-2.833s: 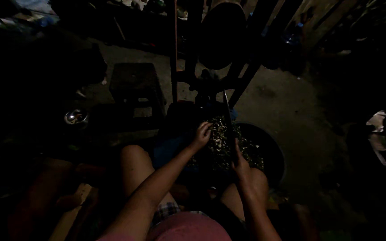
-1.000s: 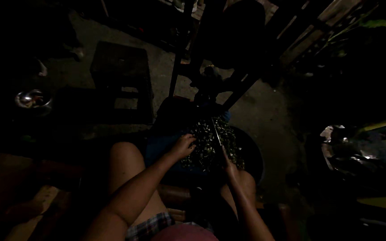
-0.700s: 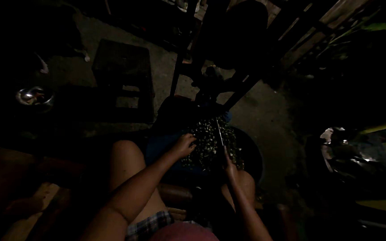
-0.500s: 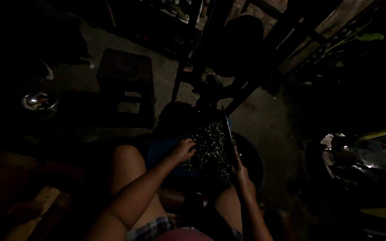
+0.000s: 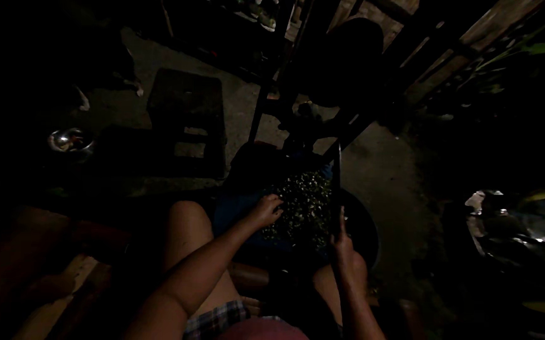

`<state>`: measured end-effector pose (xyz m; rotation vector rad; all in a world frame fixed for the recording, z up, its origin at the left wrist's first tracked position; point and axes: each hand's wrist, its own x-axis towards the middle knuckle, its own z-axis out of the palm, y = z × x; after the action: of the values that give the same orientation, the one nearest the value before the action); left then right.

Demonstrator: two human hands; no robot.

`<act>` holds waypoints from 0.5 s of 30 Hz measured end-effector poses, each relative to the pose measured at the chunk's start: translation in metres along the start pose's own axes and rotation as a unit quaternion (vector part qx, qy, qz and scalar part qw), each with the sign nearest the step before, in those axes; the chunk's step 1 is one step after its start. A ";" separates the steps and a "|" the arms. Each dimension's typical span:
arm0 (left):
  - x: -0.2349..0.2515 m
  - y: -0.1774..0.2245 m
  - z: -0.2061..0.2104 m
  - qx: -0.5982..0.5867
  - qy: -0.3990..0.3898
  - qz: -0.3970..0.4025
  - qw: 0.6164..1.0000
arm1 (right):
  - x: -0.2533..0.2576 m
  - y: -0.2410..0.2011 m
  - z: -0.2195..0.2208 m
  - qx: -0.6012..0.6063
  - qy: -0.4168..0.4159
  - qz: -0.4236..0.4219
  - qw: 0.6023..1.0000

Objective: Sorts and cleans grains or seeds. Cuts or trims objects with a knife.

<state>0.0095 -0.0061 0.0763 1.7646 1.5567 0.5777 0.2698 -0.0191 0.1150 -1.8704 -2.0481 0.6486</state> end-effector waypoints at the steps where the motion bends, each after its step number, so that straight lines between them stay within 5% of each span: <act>1: 0.001 0.001 0.000 0.003 -0.006 0.000 1.000 | -0.003 -0.003 0.005 0.003 -0.042 0.042 0.998; 6: 0.002 -0.003 0.004 -0.001 -0.002 0.002 1.000 | 0.012 0.008 0.003 -0.039 -0.104 0.040 0.993; 12: 0.003 -0.004 0.005 0.001 0.015 0.012 1.000 | 0.011 -0.001 -0.007 -0.027 0.005 0.008 1.000; 15: 0.004 -0.005 0.006 0.001 0.010 0.003 1.000 | 0.015 0.013 0.016 -0.025 -0.076 0.064 0.995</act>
<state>0.0110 -0.0033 0.0677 1.7696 1.5666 0.5978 0.2716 -0.0053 0.0936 -2.0528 -2.0668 0.8017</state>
